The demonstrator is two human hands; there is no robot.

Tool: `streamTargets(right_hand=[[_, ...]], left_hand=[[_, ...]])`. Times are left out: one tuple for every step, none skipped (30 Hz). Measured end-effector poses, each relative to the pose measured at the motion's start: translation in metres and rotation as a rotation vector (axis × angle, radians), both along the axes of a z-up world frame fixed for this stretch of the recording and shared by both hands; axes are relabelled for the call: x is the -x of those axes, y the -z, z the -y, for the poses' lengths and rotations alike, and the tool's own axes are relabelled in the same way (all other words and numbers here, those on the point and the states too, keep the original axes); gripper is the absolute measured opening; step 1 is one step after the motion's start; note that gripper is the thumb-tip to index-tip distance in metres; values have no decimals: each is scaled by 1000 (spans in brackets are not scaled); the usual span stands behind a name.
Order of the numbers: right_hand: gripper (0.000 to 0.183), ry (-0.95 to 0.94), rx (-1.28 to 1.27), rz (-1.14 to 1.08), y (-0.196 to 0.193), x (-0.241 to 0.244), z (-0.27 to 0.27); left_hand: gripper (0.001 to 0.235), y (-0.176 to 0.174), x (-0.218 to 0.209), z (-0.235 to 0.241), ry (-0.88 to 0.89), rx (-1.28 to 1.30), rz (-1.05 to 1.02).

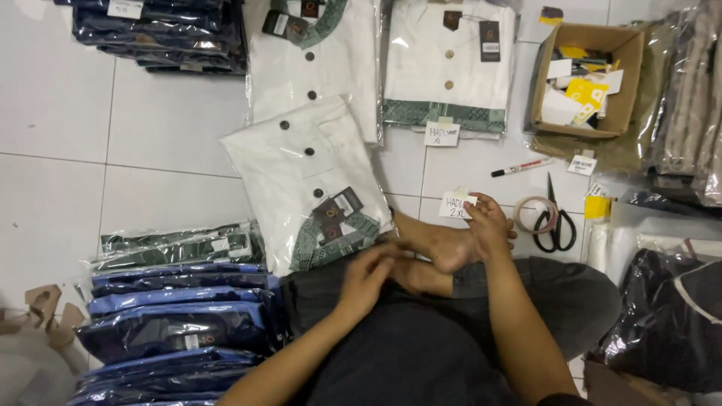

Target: The person sits on a tiled floor surrounded by stacks of packaged clothing. They write on small white paper labels using a black marker, then use scissors to cut pieces of clear tape. The person applies the tape to the labels and sticks them onto the plastic-wrapped garments.

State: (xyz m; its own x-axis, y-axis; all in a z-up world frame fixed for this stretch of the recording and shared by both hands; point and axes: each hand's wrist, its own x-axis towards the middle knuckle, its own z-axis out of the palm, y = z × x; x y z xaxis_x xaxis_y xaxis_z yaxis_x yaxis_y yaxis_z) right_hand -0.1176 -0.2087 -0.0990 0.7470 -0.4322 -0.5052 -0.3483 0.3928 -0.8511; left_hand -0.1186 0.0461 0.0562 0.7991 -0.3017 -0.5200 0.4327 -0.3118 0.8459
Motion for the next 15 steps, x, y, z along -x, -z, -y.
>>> streamTargets(right_hand=[[31,-3,-5,-4,-7,1,-6],[27,-8,6,-8,-14,2,-11],[24,-14,17,-12,-21,2,-17],[24,-17,15,-17,-28,4,-27],[23,-45,-25,-10,-36,5,-38],[23,-74,-63,1,-43,5,-48],[23,-78,-64,-2,-51,8,-60],[23,-84,-163,-4,-59,10,-73],[24,-89,-263,-7,-66,12,-86],[24,-93,-264,-12,-72,13,-97],[23,-170,-218,-23,-77,15,-108],[22,-246,-174,-35,-82,18,-120],[22,-250,-177,-42,-87,19,-127],[24,-326,-162,-50,-92,18,-133],[26,-401,-147,-59,-98,18,-140]], left_hand=[[29,-1,-8,-12,-3,-5,-4],[27,-1,-17,-23,38,-278,565],[26,-2,-25,-35,81,-552,1133],[26,7,-26,-44,81,-555,1127],[39,17,-28,-54,52,-830,1092],[54,26,-30,-62,20,-1102,1044],[54,28,-28,-62,17,-1105,1039],[56,30,-25,-62,-8,-1035,962],[58,32,-23,-62,-33,-965,886],[58,31,-24,-62,-35,-968,880],[56,29,-24,-62,-44,-901,850],[54,27,-24,-63,-51,-835,819],[54,24,-22,-64,-52,-839,811],[53,20,-23,-64,-95,-773,810],[51,16,-24,-65,-138,-706,808]])
